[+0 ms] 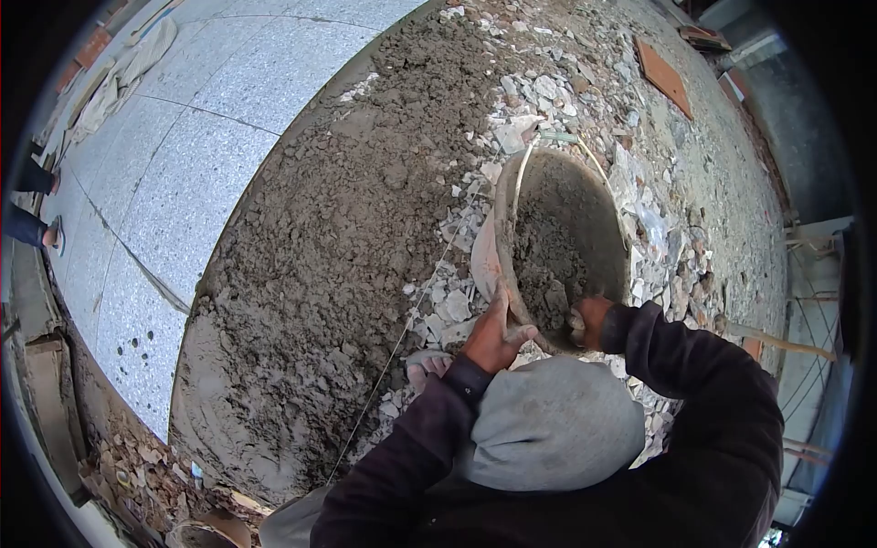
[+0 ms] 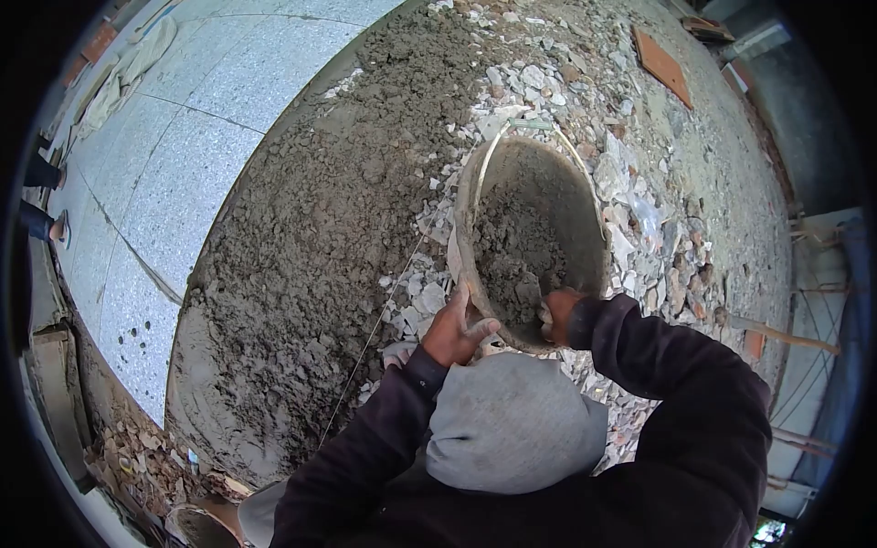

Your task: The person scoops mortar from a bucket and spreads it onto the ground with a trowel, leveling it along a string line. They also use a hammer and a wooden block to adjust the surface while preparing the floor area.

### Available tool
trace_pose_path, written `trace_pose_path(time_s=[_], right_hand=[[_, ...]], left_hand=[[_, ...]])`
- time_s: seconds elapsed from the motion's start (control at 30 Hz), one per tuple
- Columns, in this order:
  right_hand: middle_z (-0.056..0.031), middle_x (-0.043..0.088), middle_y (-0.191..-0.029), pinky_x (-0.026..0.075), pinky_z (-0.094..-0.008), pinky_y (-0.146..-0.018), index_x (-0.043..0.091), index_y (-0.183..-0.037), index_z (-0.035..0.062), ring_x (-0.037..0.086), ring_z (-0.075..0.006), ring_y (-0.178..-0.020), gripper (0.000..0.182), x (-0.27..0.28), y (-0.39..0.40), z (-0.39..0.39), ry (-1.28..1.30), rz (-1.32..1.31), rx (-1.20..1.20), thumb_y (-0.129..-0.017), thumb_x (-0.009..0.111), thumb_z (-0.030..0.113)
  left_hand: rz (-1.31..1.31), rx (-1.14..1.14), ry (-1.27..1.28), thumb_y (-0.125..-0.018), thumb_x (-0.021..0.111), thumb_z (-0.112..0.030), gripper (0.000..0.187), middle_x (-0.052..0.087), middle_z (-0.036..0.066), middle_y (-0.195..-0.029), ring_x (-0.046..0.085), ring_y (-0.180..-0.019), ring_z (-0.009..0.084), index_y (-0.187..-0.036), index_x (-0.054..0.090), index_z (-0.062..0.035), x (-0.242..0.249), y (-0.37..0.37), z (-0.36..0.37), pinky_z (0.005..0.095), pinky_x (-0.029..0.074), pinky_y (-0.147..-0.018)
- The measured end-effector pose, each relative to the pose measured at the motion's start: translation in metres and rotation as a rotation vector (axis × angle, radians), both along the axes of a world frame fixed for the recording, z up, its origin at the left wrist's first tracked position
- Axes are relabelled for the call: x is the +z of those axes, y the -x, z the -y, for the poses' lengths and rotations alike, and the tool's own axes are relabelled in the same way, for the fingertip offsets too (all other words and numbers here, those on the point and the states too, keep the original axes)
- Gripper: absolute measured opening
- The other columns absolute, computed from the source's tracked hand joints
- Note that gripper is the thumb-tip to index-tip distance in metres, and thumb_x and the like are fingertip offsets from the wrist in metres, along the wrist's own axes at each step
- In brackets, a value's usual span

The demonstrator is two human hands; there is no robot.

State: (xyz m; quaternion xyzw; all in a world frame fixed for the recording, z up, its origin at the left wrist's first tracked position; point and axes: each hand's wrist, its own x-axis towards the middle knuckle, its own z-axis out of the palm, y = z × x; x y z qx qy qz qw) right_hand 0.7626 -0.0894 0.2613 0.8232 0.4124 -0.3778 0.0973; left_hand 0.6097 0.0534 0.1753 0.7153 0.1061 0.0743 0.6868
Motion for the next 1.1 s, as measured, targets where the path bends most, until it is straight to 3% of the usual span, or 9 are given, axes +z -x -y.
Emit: trace_pose_path(time_s=[0.17, 0.3, 0.47, 0.67, 0.77, 0.87, 0.93, 1.0, 1.1], right_hand=[[-0.0202, 0.056, -0.068, 0.045, -0.0390, -0.063, 0.055, -0.075, -0.0013, 0.057, -0.0349, -0.069, 0.024, 0.036, 0.005, 0.010, -0.138, -0.086, -0.157, -0.063, 0.060, 0.019], [-0.0100, 0.052, -0.057, 0.044, -0.0309, -0.049, 0.051, -0.074, 0.0001, 0.056, -0.0178, -0.051, 0.015, 0.071, 0.022, 0.005, -0.116, -0.305, -0.590, -0.068, 0.059, 0.011], [0.0002, 0.045, -0.053, 0.037, -0.0236, -0.040, 0.048, -0.071, 0.0017, 0.044, -0.0079, -0.042, 0.012, 0.107, 0.034, -0.002, -0.303, -0.246, -0.561, -0.071, 0.059, 0.004], [-0.0053, 0.056, -0.076, 0.042, -0.0256, -0.065, 0.054, -0.089, -0.0015, 0.050, -0.0111, -0.070, 0.028, 0.104, 0.025, -0.088, -0.346, -0.243, -0.085, -0.061, 0.058, 0.002], [-0.0053, 0.052, -0.071, 0.041, -0.0254, -0.061, 0.053, -0.086, -0.0009, 0.048, -0.0123, -0.066, 0.026, 0.073, 0.047, -0.157, -0.508, -0.239, 0.384, -0.060, 0.057, 0.004], [-0.0057, 0.033, -0.054, 0.032, -0.0276, -0.049, 0.040, -0.065, 0.0009, 0.033, -0.0119, -0.053, 0.018, 0.045, 0.102, -0.224, -0.392, -0.409, 0.481, -0.060, 0.057, 0.005], [-0.0074, 0.040, -0.055, 0.035, -0.0281, -0.050, 0.045, -0.068, -0.0009, 0.040, -0.0140, -0.052, 0.017, 0.045, 0.168, -0.255, -0.516, -0.500, 0.722, -0.060, 0.057, 0.006], [-0.0077, 0.046, -0.054, 0.038, -0.0279, -0.047, 0.047, -0.070, -0.0011, 0.047, -0.0152, -0.047, 0.014, 0.040, 0.213, -0.287, -0.318, -0.611, 1.037, -0.063, 0.056, 0.007], [-0.0059, 0.049, -0.054, 0.039, -0.0260, -0.044, 0.047, -0.072, -0.0017, 0.051, -0.0135, -0.045, 0.015, 0.045, 0.288, -0.303, 0.149, -0.931, 1.031, -0.068, 0.056, 0.009]], left_hand=[[-0.056, -0.045, -0.099, -0.076, 0.061, -0.025, 0.081, 0.036, 0.027, -0.122, 0.036, -0.116, 0.0307, -0.126, 0.010, 0.0123, 0.020, -0.012, -0.017, 0.0317, 0.029, -0.096], [-0.083, -0.136, -0.011, -0.075, 0.061, -0.023, 0.083, 0.017, 0.029, -0.132, 0.017, -0.126, 0.0314, -0.127, 0.006, 0.0123, 0.020, -0.007, -0.030, 0.0298, 0.017, -0.102], [-0.042, 0.045, 0.017, -0.079, 0.057, -0.025, 0.070, 0.034, 0.023, -0.125, 0.040, -0.113, 0.0296, -0.130, 0.016, 0.0020, -0.015, 0.028, -0.022, 0.0324, 0.032, -0.094], [-0.220, 0.491, 0.244, -0.079, 0.051, -0.021, 0.028, 0.056, 0.015, -0.089, 0.055, -0.083, 0.0266, -0.099, 0.049, -0.0015, -0.041, 0.138, 0.010, 0.0335, 0.041, -0.073], [-0.340, 0.678, 0.513, -0.079, 0.050, -0.021, 0.025, 0.057, 0.011, -0.082, 0.054, -0.076, 0.0225, -0.096, 0.051, -0.0028, -0.066, 0.167, 0.014, 0.0309, 0.041, -0.072], [-0.431, 0.970, 0.762, -0.082, 0.048, -0.021, 0.026, 0.058, 0.004, -0.081, 0.052, -0.073, 0.0117, -0.099, 0.052, -0.0009, -0.066, 0.203, 0.017, 0.0260, 0.043, -0.069], [-0.406, 1.126, 0.739, -0.085, 0.046, -0.022, 0.030, 0.059, 0.006, -0.086, 0.053, -0.073, 0.0115, -0.103, 0.049, 0.0014, -0.072, 0.232, 0.023, 0.0254, 0.044, -0.066], [-0.375, 1.492, 0.808, -0.086, 0.045, -0.025, 0.033, 0.058, 0.007, -0.092, 0.054, -0.077, 0.0138, -0.107, 0.047, 0.0002, -0.096, 0.251, 0.043, 0.0276, 0.044, -0.066], [0.105, 2.158, 1.161, -0.088, 0.040, -0.033, 0.040, 0.056, 0.009, -0.098, 0.052, -0.086, 0.0165, -0.111, 0.045, -0.0015, -0.101, 0.285, 0.052, 0.0306, 0.042, -0.074]])
